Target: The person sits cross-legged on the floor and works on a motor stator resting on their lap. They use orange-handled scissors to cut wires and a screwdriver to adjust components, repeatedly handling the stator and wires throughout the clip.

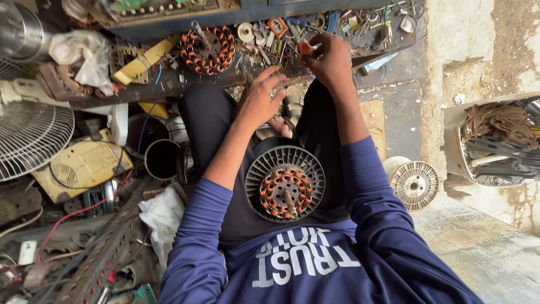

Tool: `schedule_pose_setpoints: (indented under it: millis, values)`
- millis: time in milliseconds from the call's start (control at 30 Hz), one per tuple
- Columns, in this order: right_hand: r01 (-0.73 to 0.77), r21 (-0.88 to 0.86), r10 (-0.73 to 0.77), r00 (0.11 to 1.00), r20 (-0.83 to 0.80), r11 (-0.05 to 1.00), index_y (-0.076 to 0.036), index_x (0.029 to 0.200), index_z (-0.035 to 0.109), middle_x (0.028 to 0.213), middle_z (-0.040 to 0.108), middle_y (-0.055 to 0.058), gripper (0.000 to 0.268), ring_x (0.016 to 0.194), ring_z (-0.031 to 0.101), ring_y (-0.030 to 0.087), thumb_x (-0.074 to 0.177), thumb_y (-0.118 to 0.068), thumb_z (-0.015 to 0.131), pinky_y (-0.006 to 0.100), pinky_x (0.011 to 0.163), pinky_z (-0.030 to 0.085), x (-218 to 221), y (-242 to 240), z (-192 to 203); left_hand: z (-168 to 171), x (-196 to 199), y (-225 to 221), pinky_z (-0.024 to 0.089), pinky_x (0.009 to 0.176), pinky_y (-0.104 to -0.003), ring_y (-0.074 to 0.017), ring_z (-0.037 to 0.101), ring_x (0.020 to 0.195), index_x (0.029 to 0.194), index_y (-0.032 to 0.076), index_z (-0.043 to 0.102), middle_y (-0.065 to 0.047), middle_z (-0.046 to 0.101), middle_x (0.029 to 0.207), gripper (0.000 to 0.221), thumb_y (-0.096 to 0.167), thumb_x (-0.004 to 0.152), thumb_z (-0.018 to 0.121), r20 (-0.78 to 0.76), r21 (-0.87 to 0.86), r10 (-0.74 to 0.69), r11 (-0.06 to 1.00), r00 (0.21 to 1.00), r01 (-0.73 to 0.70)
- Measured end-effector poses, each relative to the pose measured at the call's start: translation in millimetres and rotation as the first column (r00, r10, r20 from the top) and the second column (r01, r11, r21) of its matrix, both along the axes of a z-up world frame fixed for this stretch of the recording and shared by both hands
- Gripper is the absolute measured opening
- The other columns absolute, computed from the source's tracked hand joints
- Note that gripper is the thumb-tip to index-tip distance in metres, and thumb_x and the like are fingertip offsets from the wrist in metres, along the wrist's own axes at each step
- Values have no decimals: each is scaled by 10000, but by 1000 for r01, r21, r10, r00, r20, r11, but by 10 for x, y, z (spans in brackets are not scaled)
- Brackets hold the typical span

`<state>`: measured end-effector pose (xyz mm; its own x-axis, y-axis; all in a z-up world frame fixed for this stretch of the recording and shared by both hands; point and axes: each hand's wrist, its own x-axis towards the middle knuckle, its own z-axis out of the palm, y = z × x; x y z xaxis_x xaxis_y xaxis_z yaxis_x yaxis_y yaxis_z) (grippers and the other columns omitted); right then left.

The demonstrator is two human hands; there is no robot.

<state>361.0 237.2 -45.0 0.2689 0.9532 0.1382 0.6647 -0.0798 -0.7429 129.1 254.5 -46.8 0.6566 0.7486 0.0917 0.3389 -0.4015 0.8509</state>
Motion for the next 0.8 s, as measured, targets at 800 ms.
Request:
schedule_pose_setpoints:
  millis: [800]
  values:
    - [150,453,35,926,-375,879,25,1256,641,1005,714,36,255,846,618,70,1031,-66,721,218,716,497,-342,310,300,-14,2,-130,565,819,-419,-326,709,932,1079,35,736,-164,740,1007,223,202,932,741,-6,42,98,994,995,-97]
